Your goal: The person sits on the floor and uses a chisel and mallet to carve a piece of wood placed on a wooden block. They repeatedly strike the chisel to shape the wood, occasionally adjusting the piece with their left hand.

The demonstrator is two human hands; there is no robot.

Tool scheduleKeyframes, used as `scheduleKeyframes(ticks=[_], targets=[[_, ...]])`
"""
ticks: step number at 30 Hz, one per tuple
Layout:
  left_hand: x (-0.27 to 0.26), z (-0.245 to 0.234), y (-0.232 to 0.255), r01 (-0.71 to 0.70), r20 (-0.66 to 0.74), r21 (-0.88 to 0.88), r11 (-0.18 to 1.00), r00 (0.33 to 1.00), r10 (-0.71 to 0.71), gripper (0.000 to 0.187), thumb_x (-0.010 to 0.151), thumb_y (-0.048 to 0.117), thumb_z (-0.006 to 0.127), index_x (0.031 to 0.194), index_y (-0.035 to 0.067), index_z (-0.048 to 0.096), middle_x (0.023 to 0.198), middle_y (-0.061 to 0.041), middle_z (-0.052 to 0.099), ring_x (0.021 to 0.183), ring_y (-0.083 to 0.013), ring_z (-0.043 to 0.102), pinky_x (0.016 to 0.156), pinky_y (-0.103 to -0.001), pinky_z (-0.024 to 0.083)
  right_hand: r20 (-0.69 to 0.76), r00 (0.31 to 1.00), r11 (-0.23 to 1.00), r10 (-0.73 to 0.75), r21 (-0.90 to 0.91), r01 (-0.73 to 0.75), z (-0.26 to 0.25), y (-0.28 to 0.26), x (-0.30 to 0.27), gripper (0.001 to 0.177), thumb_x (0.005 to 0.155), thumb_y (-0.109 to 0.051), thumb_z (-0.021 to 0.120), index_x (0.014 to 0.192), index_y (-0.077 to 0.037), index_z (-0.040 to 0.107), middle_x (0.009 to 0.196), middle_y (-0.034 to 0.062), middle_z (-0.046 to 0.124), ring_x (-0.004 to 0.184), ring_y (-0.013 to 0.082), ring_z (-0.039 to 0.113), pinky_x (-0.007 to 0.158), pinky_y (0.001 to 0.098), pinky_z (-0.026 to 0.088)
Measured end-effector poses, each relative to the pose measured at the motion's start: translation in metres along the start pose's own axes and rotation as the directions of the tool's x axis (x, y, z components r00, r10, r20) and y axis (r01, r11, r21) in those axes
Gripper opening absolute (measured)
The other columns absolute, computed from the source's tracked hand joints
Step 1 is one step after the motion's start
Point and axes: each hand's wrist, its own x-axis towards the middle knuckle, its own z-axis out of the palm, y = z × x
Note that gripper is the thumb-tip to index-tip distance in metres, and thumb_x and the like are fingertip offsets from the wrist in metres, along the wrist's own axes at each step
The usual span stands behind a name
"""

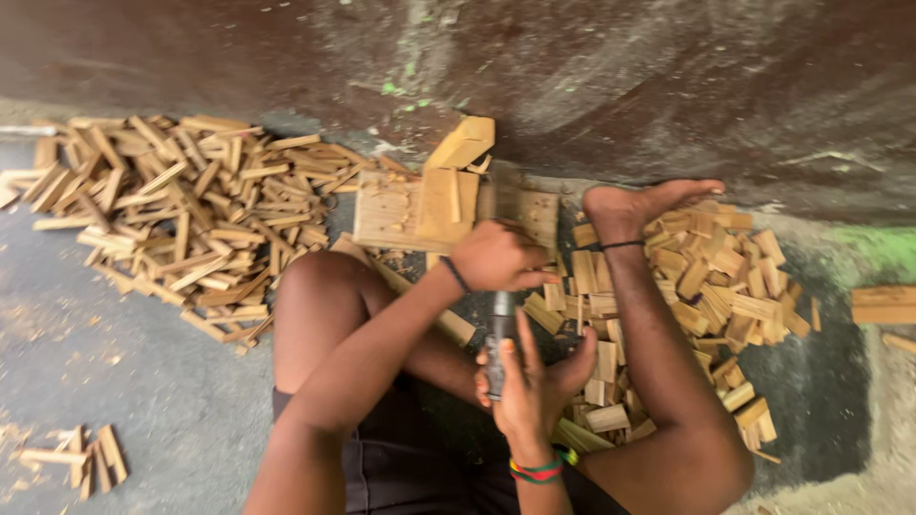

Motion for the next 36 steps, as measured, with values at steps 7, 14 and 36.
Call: scheduleKeyframes(ticks=[7, 14, 36], targets=[[-0.009, 0.014, 0.023, 0.116, 0.003, -0.041, 0.992, 0.993, -0.116, 0.031, 0.091, 0.043, 0.069, 0.083, 0.013, 0.075, 0.066, -0.009, 0.068, 0.058, -0.0306, 0.067, 0.056, -0.043, 0.052, 0.014, 0.999, 0.99, -0.049, -0.135, 0.05, -0.025, 0.005, -0.023, 0.064, 0.101, -0.024, 0.055, 0.161, -0.023, 0.033, 0.079, 0.0114, 0.063, 0.045, 0.014, 0.056, 0.033, 0.0256, 0.043], [-0.037, 0.01, 0.031, 0.181, -0.001, 0.031, 0.983, 0.984, -0.181, 0.035, 0.09, 0.041, 0.071, 0.071, 0.012, 0.069, 0.064, -0.008, 0.067, 0.06, -0.0322, 0.065, 0.06, -0.044, 0.052, 0.014, 1.0, 0.964, 0.001, -0.266, 0.003, -0.035, 0.023, -0.038, 0.064, 0.098, -0.018, 0.056, 0.159, -0.022, 0.036, 0.076, 0.0093, 0.062, 0.043, 0.0131, 0.056, 0.032, 0.0256, 0.043], [-0.042, 0.012, -0.003, 0.233, 0.022, -0.057, 0.971, 0.972, -0.232, 0.032, 0.088, 0.035, 0.075, 0.069, 0.011, 0.064, 0.065, -0.01, 0.066, 0.064, -0.034, 0.066, 0.062, -0.046, 0.051, -0.001, 0.997, 0.929, 0.083, -0.363, -0.078, -0.014, 0.018, -0.017, 0.068, 0.1, -0.013, 0.054, 0.161, -0.029, 0.03, 0.073, 0.0067, 0.059, 0.043, 0.012, 0.054, 0.032, 0.0249, 0.041]])
